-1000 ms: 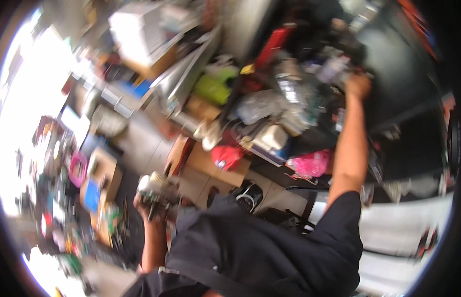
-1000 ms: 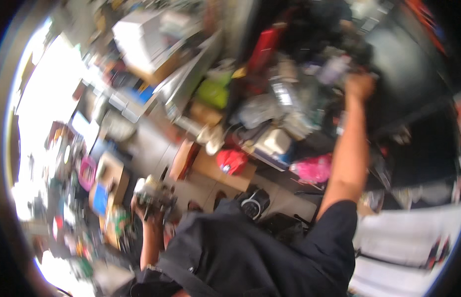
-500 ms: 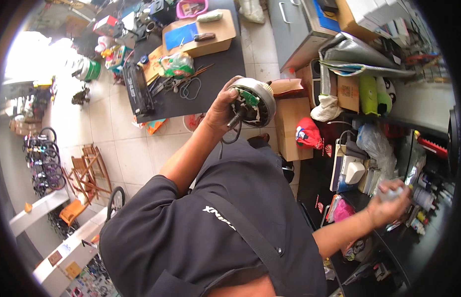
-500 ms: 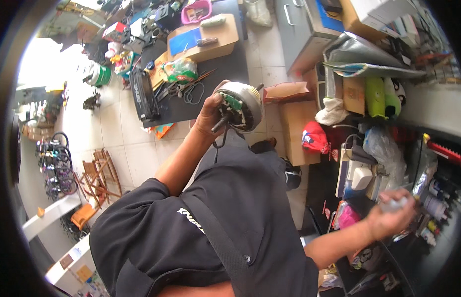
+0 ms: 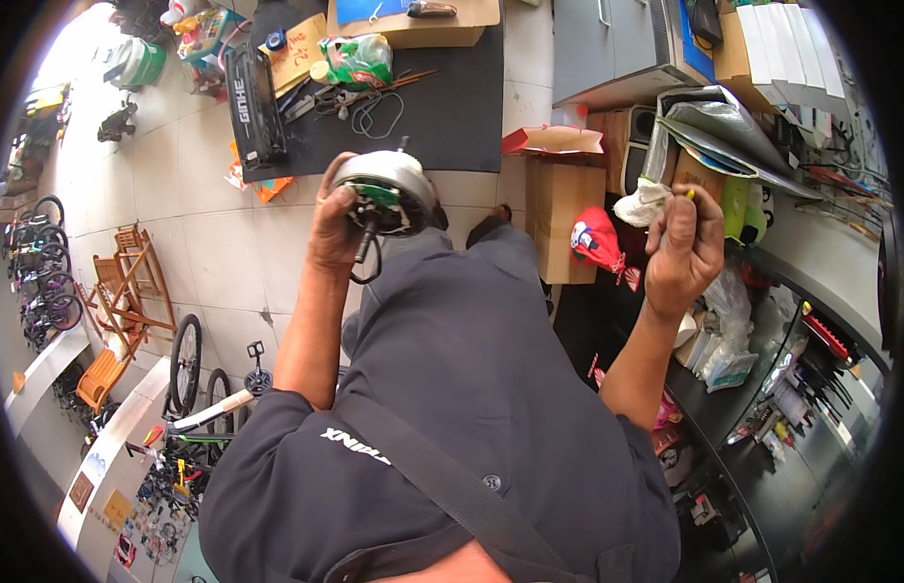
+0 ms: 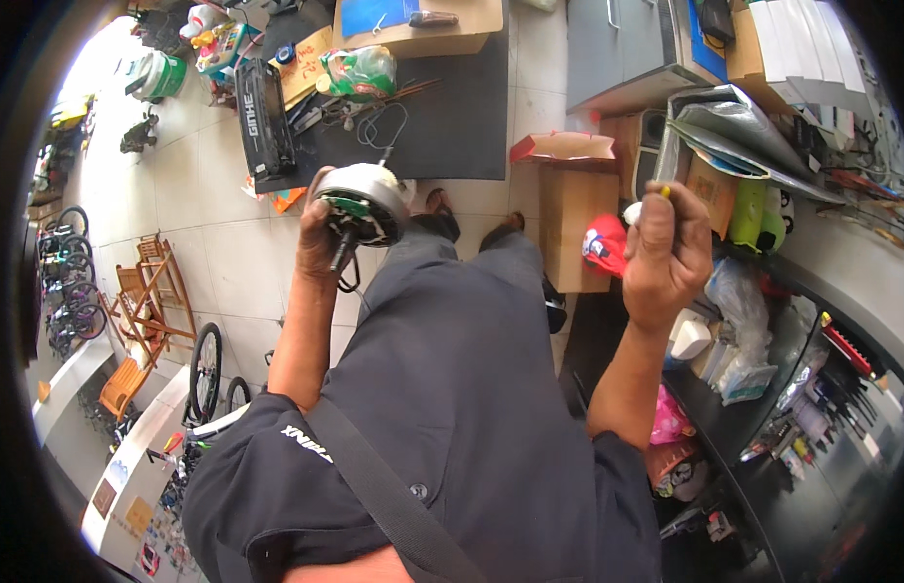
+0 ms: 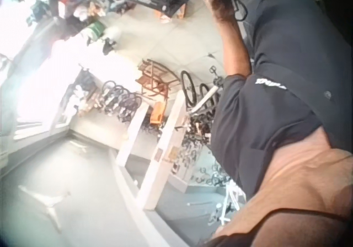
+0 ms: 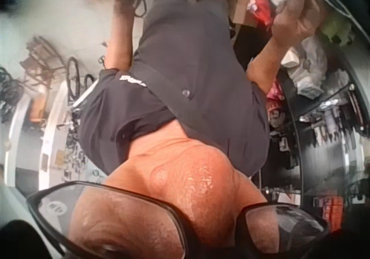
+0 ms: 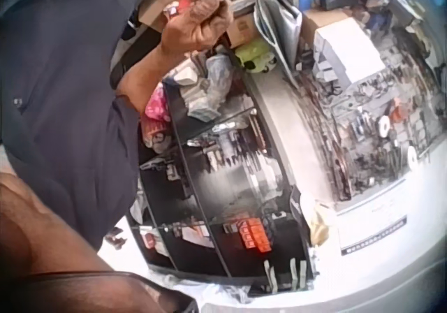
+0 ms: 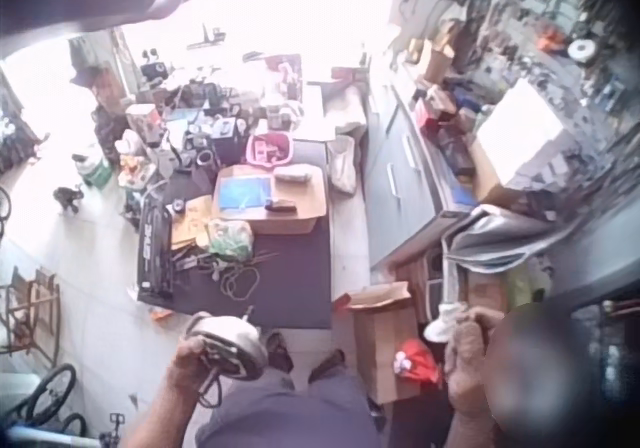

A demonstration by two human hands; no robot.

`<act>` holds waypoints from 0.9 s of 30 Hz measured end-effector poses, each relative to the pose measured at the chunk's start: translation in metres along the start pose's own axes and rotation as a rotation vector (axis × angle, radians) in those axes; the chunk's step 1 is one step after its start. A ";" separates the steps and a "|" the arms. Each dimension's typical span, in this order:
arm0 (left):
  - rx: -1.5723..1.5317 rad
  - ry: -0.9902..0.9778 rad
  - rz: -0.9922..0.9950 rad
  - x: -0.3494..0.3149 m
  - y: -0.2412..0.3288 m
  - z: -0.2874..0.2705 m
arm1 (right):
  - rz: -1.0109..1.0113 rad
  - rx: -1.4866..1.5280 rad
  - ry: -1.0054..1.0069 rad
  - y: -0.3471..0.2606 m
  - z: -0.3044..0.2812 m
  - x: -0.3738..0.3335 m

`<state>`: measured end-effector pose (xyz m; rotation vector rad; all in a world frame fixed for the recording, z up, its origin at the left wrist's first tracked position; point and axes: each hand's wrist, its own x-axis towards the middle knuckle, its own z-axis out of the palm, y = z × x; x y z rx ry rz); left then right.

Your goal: The person retrieves a small bottle of glue and applies it to the internal components of a disassembled motor held in the left hand. The person rotates the motor to access different areas while applying the glue.

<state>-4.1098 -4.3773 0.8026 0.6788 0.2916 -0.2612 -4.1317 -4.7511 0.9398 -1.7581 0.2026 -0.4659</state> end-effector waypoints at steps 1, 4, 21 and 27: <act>-0.014 0.021 0.012 -0.004 0.002 -0.002 | -0.029 -0.030 -0.029 0.002 0.004 0.003; -0.024 0.078 0.040 -0.014 0.001 0.001 | -0.069 0.069 -0.124 0.008 0.016 0.020; 0.406 0.179 0.401 0.031 -0.112 -0.016 | 0.603 -0.030 -0.748 0.203 0.075 0.082; 0.747 0.271 0.585 0.079 -0.165 -0.072 | 0.473 0.312 -0.832 0.311 0.144 0.059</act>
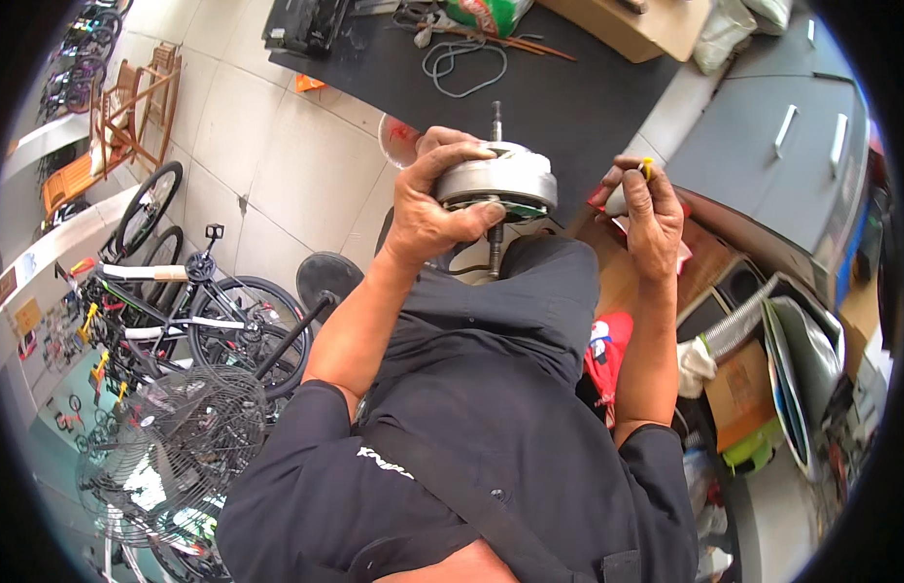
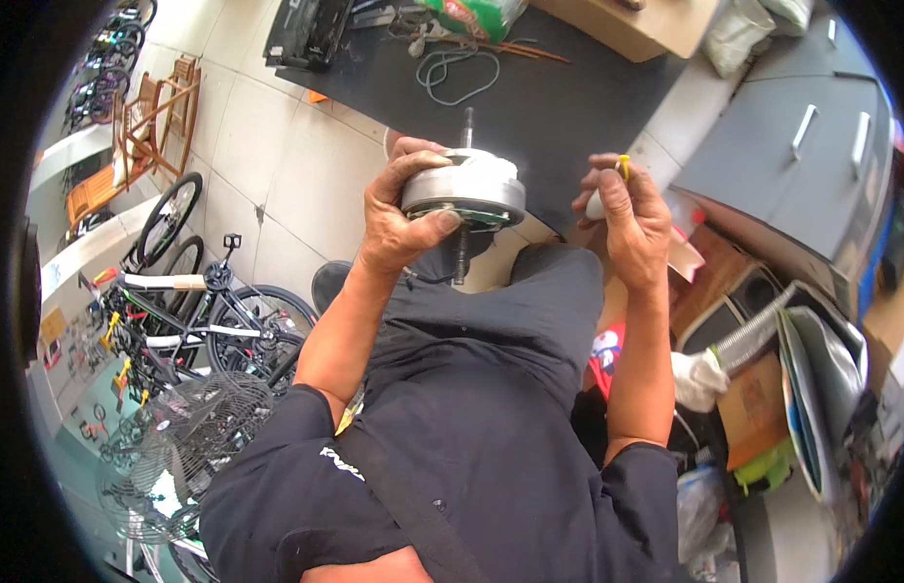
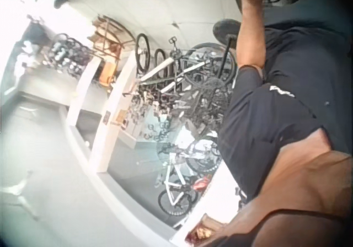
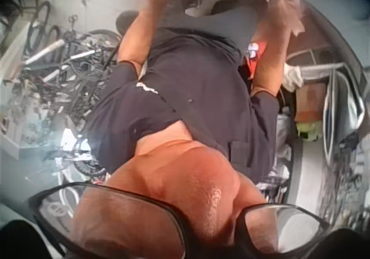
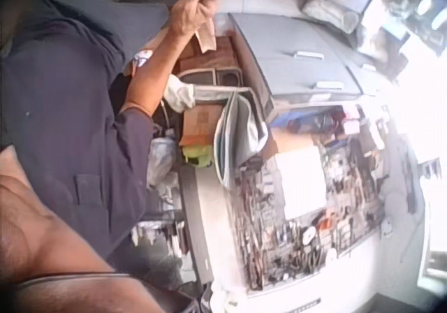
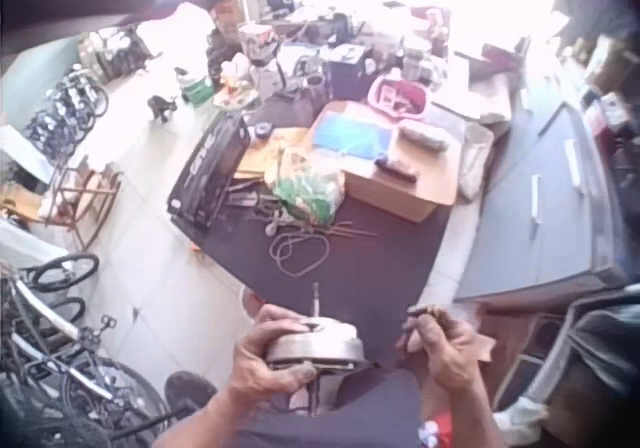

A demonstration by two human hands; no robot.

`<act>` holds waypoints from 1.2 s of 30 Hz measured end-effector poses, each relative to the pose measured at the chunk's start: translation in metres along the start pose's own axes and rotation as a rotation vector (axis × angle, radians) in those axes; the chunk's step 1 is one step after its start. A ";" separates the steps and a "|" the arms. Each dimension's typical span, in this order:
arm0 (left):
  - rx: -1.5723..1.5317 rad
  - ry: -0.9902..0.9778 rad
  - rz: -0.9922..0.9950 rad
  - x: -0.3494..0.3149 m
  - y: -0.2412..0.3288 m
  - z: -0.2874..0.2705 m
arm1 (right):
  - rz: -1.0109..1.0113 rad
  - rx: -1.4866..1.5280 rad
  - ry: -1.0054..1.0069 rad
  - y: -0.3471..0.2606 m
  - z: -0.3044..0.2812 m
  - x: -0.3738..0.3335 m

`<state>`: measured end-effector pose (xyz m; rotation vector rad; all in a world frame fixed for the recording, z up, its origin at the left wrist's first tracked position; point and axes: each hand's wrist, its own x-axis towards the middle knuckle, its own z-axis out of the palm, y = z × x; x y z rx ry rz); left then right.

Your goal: The person retrieves a small bottle of glue and applies it to the internal components of a disassembled motor held in the left hand. The person rotates the motor to access different areas while applying the glue.

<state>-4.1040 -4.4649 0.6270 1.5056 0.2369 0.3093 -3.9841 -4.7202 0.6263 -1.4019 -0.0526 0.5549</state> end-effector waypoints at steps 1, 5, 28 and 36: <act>0.034 0.001 0.045 0.002 -0.015 -0.001 | -0.021 0.002 -0.025 0.017 0.001 0.012; 0.065 0.019 0.106 0.007 -0.071 -0.004 | -0.079 0.013 -0.105 0.077 0.010 0.053; -0.751 0.111 -0.274 0.008 -0.167 0.032 | -0.617 0.006 -0.027 0.172 0.022 0.106; -0.686 0.096 -0.218 0.008 -0.174 0.040 | -0.624 0.130 0.059 0.180 0.032 0.106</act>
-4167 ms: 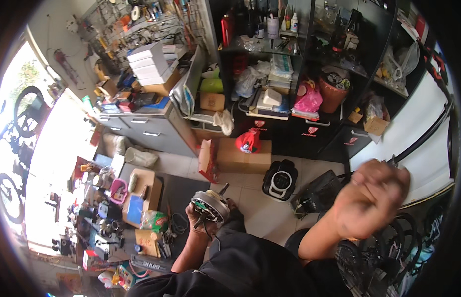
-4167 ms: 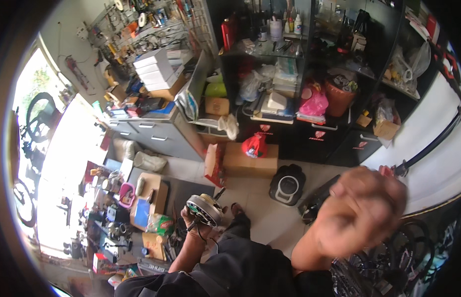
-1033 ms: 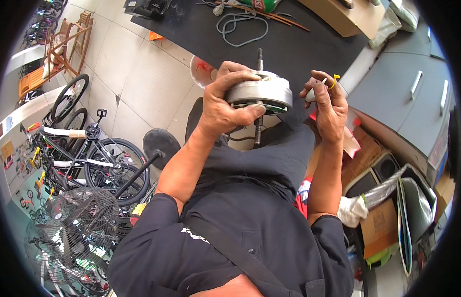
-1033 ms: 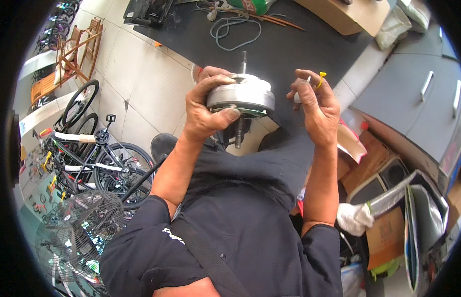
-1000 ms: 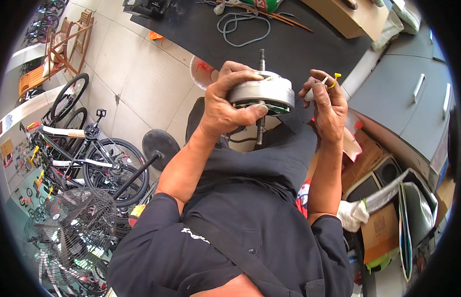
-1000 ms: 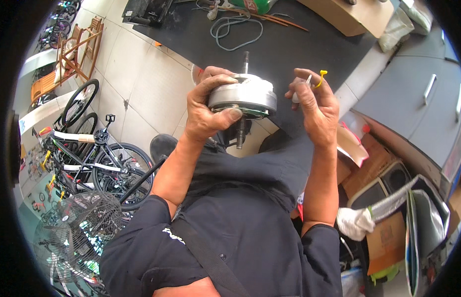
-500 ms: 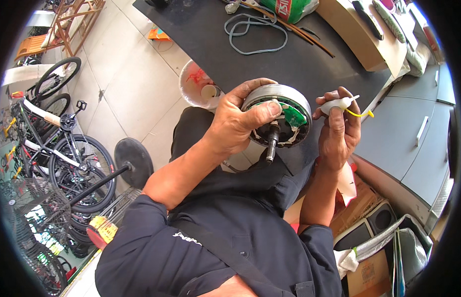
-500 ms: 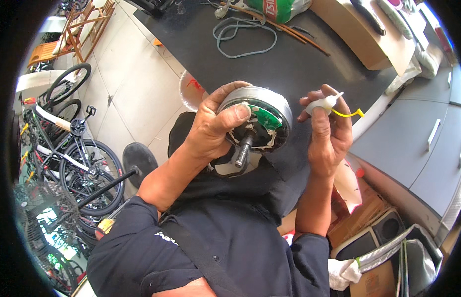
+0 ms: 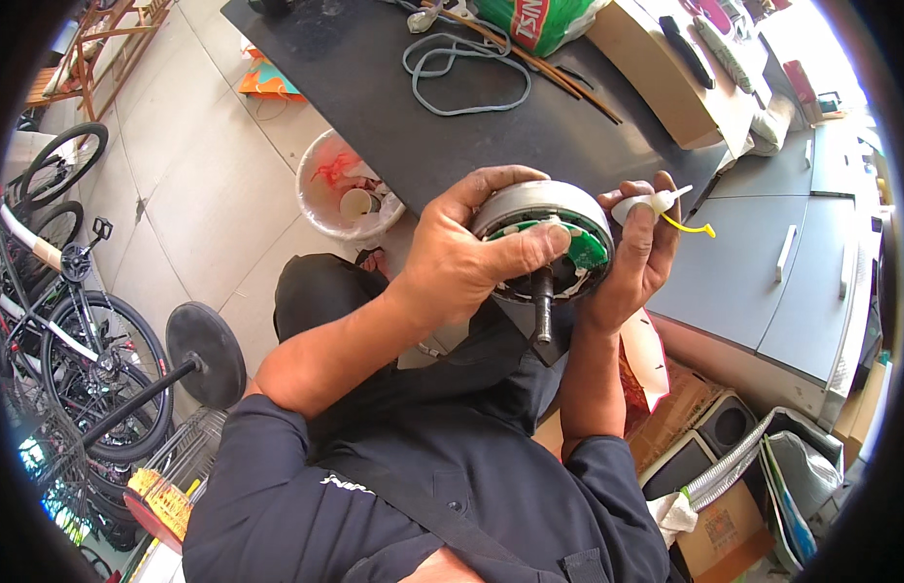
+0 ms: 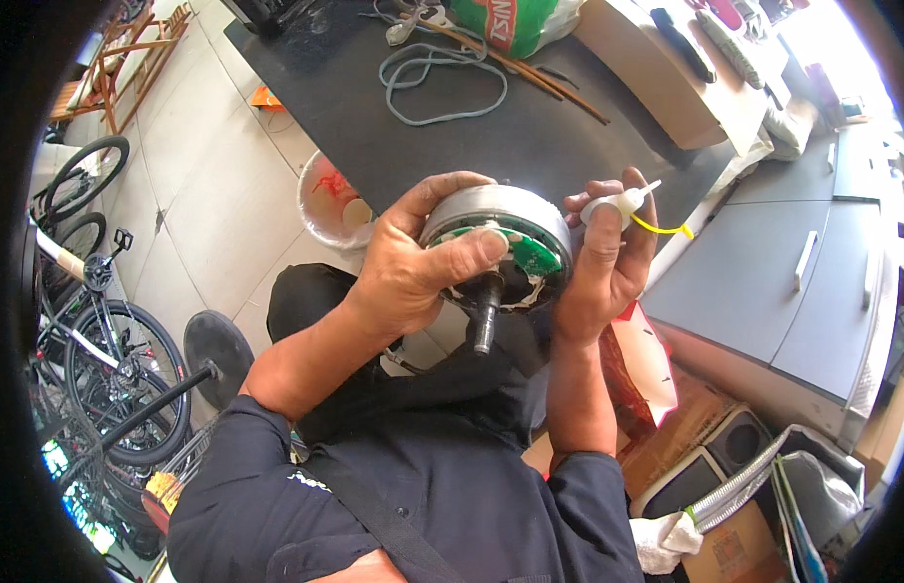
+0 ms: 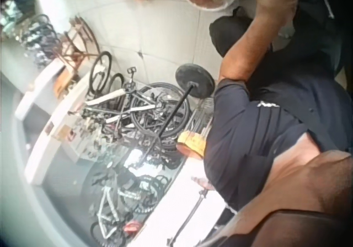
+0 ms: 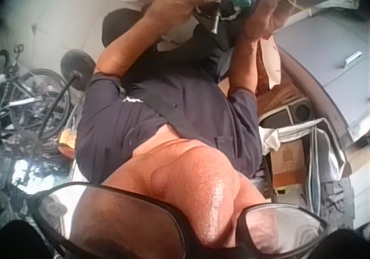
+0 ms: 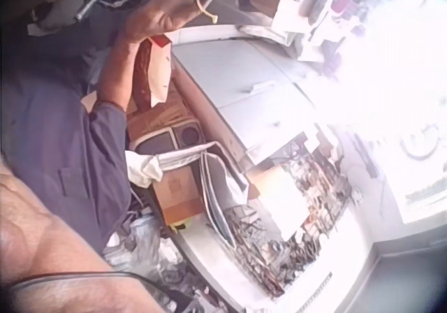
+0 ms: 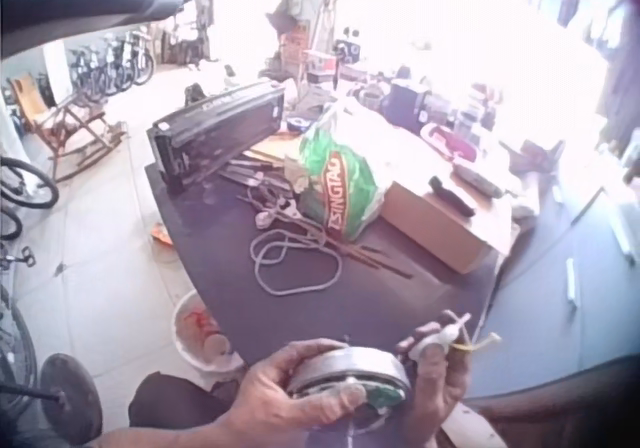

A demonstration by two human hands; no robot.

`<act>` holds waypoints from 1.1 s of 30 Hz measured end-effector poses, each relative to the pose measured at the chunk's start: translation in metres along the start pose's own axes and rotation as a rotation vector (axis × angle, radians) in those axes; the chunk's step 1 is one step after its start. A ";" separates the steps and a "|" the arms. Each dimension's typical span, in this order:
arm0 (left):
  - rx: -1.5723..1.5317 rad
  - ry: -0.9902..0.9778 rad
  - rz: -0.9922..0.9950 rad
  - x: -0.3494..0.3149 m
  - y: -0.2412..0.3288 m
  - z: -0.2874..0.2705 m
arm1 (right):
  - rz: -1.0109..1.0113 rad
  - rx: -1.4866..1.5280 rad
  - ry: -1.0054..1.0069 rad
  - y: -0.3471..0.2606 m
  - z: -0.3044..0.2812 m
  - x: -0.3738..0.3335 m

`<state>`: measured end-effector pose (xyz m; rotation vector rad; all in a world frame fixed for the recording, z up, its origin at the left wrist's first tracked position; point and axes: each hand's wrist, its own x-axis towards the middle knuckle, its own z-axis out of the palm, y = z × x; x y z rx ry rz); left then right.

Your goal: The person retrieves a small bottle of glue and applies it to the internal components of a disassembled motor held in the left hand. The person rotates the motor to access different areas while applying the glue.

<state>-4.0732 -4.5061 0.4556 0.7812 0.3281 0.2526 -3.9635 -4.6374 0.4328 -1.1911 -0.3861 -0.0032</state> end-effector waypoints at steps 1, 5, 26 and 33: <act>0.007 0.006 -0.005 -0.002 -0.001 -0.001 | 0.012 0.030 0.005 0.001 0.000 0.000; 0.063 -0.019 0.029 0.000 -0.005 -0.004 | 0.012 0.061 -0.009 0.004 -0.003 -0.001; -0.074 0.026 -0.220 -0.097 0.286 0.144 | 0.287 0.160 0.130 -0.290 0.183 0.039; -0.574 0.010 -0.179 -0.098 0.380 0.081 | 0.233 -0.008 -0.078 -0.332 0.336 0.068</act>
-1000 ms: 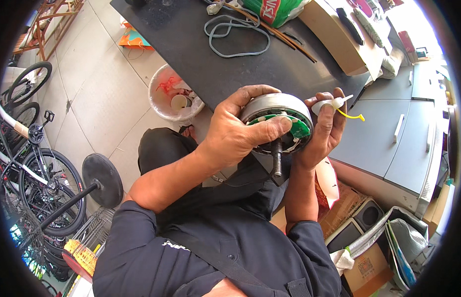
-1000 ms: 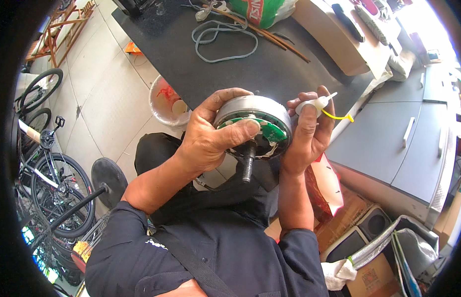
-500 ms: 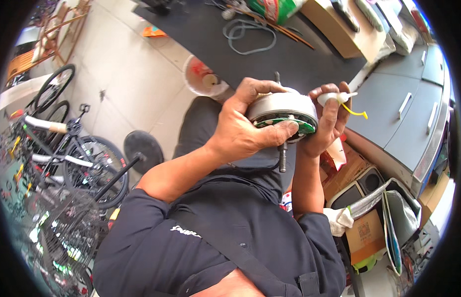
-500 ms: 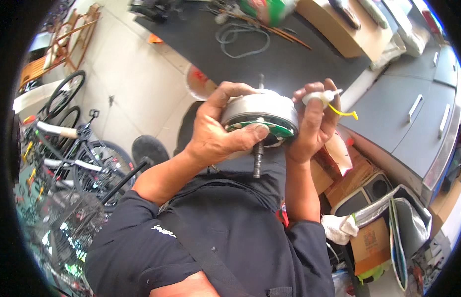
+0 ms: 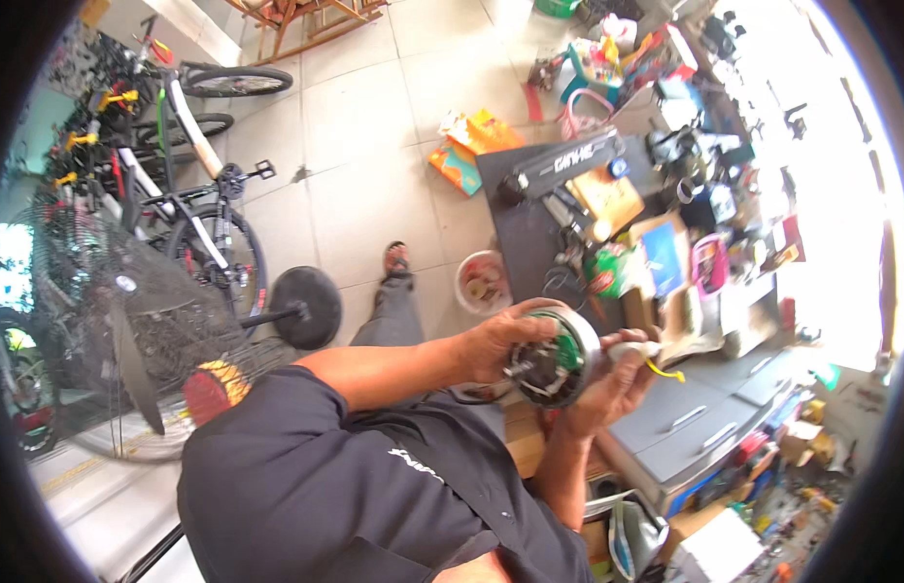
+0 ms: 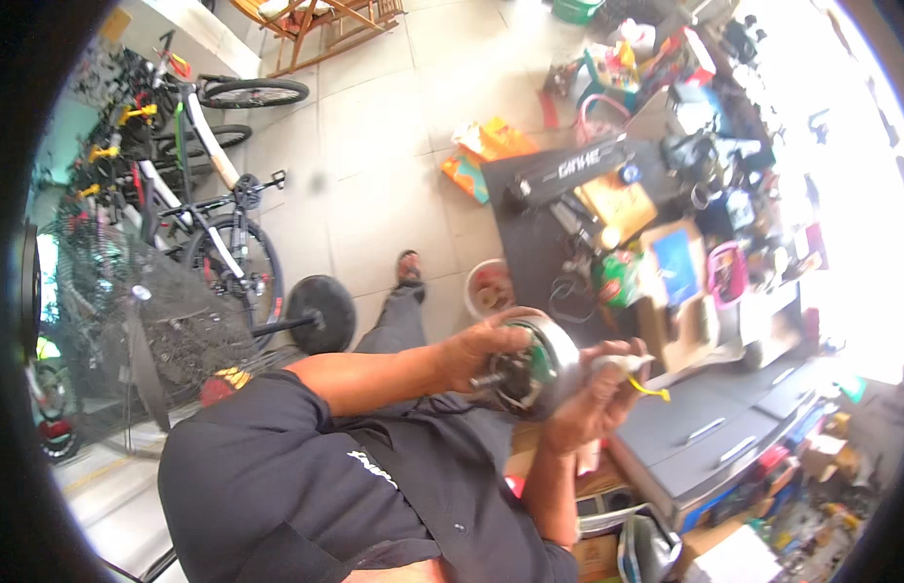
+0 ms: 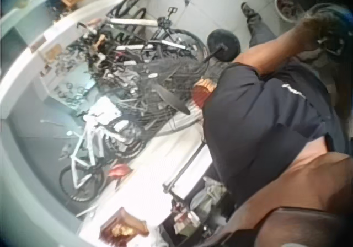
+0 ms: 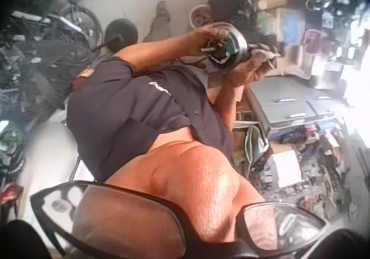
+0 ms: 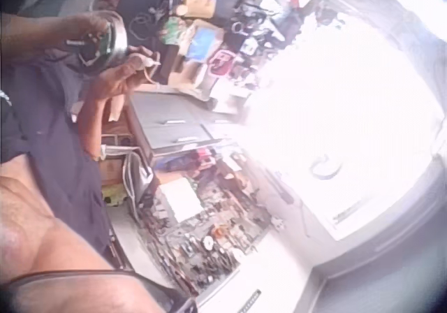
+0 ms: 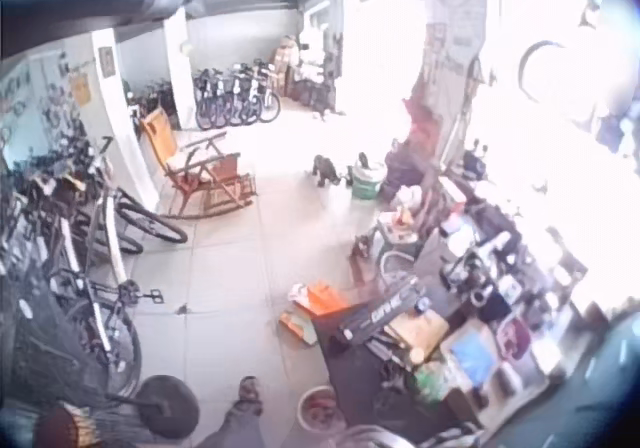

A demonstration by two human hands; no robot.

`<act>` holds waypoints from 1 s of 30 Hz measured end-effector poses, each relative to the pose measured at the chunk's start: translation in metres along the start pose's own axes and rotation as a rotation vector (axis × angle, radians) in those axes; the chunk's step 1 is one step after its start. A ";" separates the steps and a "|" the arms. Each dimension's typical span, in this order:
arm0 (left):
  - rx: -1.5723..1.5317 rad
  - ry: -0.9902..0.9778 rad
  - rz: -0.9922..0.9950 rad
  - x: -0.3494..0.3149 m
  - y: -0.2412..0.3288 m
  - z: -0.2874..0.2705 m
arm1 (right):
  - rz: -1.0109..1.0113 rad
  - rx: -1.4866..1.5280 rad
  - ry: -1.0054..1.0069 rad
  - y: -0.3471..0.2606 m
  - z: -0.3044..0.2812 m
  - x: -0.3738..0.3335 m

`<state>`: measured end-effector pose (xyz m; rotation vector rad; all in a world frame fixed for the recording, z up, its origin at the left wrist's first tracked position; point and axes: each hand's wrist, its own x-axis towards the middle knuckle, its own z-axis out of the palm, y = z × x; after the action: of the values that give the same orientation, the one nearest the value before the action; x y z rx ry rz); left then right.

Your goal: The person retrieves a small bottle of glue and applies it to the internal components of a disassembled motor held in the left hand. The person rotates the motor to access different areas while applying the glue.

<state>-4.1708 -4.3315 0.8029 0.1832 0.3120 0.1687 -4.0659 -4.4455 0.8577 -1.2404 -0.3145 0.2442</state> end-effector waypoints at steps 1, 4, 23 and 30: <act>-0.062 -0.033 -0.018 0.003 0.017 -0.014 | -0.027 0.025 -0.039 0.008 0.024 0.006; -0.122 -0.177 0.004 0.000 0.117 -0.040 | 0.077 0.017 -0.158 0.023 0.123 0.029; -0.166 0.229 0.742 -0.072 0.595 -0.094 | 0.171 0.426 -0.497 0.097 0.534 0.235; -0.071 0.244 0.847 -0.056 0.763 -0.083 | 0.162 0.401 -0.497 0.147 0.677 0.358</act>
<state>-4.3533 -3.5899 0.8975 0.2160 0.4567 1.0447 -3.9804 -3.6760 0.9507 -0.7951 -0.5624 0.7244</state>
